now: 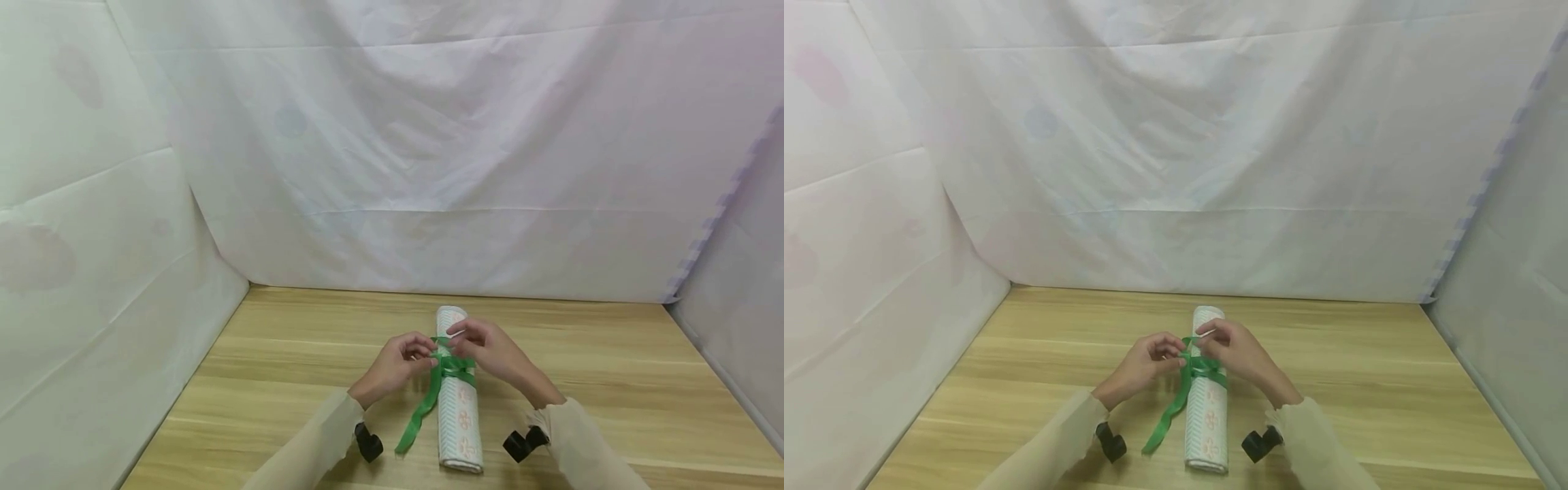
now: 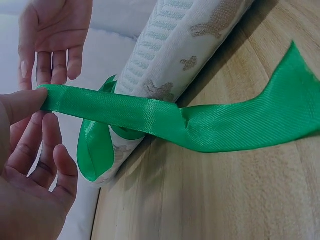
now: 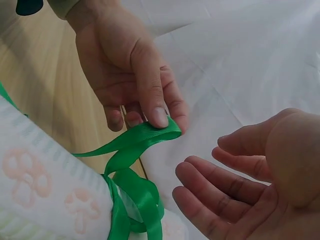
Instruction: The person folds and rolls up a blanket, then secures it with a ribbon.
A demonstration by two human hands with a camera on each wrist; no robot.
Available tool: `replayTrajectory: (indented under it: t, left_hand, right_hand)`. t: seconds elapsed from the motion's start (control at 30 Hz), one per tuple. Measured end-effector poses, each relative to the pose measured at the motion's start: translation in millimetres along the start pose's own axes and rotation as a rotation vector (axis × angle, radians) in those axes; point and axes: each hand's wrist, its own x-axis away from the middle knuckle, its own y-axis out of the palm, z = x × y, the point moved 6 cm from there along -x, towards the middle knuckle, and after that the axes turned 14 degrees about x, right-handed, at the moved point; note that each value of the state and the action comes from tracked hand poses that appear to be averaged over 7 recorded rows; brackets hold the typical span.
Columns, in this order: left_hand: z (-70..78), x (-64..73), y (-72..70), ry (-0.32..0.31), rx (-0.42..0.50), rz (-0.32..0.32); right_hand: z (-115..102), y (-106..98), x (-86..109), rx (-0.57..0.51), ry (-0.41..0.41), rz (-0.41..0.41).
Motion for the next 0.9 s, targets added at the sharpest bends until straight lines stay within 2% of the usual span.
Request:
replayTrajectory:
  t: [0.07, 0.37, 0.6, 0.83, 0.9]
  left_hand:
    - [0.2, -0.7, 0.7, -0.002, 0.004, -0.002]
    - [3.3, -3.7, 6.0, 0.022, -0.021, -0.024]
    - [5.2, -7.6, 10.4, 0.048, -0.035, -0.041]
    - [3.0, -10.7, 4.6, 0.055, -0.073, -0.083]
    - [1.1, -13.0, -0.2, 0.057, -0.076, -0.073]
  right_hand:
    - [1, 1, 2.7, -0.002, -0.009, -0.003]
    - [5, 14, 6.1, 0.112, -0.018, 0.031]
    - [5, 20, 6.7, 0.102, -0.003, 0.072]
    - [8, 21, 7.0, 0.117, 0.045, 0.097]
    - [8, 21, 7.1, 0.119, 0.049, 0.1]
